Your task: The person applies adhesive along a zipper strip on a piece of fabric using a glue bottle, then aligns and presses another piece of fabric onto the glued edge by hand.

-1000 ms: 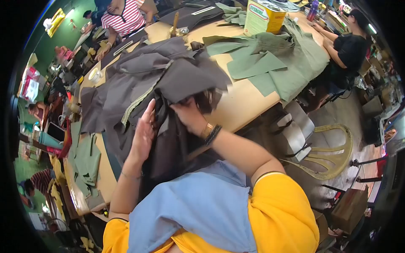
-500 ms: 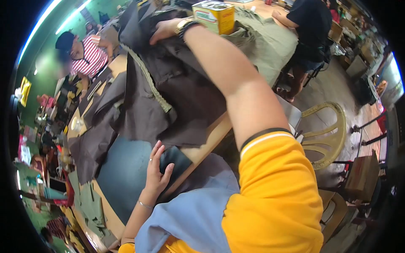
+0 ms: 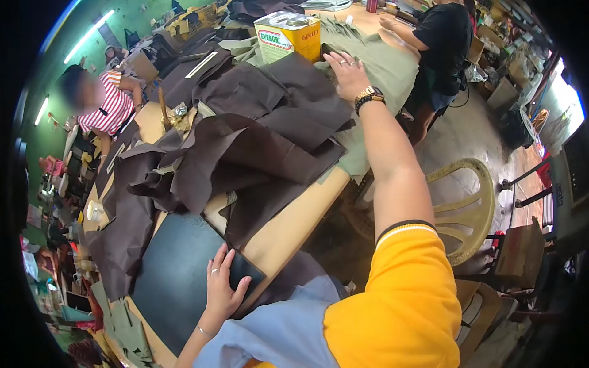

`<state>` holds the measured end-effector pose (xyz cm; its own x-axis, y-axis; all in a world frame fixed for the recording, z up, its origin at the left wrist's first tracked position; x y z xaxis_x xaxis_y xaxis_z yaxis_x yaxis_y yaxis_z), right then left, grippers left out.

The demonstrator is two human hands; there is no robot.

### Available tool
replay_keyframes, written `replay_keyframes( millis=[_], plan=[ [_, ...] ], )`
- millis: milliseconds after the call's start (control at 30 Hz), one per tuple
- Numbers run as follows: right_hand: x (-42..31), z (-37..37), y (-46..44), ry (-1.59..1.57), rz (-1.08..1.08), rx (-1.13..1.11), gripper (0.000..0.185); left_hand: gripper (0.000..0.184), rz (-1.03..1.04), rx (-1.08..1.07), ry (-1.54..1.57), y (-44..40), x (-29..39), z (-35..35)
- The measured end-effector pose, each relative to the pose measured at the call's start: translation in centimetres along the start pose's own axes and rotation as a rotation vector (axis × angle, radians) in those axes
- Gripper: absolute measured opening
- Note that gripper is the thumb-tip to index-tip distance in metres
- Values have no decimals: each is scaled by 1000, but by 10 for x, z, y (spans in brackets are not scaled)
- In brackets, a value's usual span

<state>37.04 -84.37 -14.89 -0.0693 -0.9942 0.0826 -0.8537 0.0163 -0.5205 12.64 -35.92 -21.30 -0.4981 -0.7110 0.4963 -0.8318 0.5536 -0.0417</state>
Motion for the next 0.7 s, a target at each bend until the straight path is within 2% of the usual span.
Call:
replay_keyframes(
  millis=[67,167,267,367,400,500,533,633,700],
  plan=[
    [5,15,-3,162,-53,-224,78,72,9,-18,-38,0,-1,3],
    [1,37,-19,304,-172,-240,71,74,-11,-60,-65,0,-3,8],
    [-4,80,-26,382,-172,-469,57,77,-22,-58,-68,1,-4,9],
    [4,105,-32,296,-86,-655,39,77,-20,-36,-86,1,-6,8],
    [8,120,-37,309,-147,-481,29,77,-20,-37,-88,1,-6,8],
    [5,100,-25,208,-56,-355,29,77,-7,-32,-93,1,-7,8],
    [6,91,-17,121,-2,-358,25,76,-2,-31,-94,1,-7,8],
    [25,81,19,130,169,-149,24,76,-3,-27,-81,0,-5,6],
    [61,96,46,65,371,-22,24,76,-6,-30,-83,-1,-4,6]
  ],
)
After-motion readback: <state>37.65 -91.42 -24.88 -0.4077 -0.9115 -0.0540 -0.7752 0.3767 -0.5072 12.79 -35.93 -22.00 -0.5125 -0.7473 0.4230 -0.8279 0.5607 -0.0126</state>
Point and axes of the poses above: each hand's wrist, its own y-axis away from the middle knuckle, its own z-axis out of the palm, x = y × z, the point moved 8 cm from there along -y, towards the middle knuckle
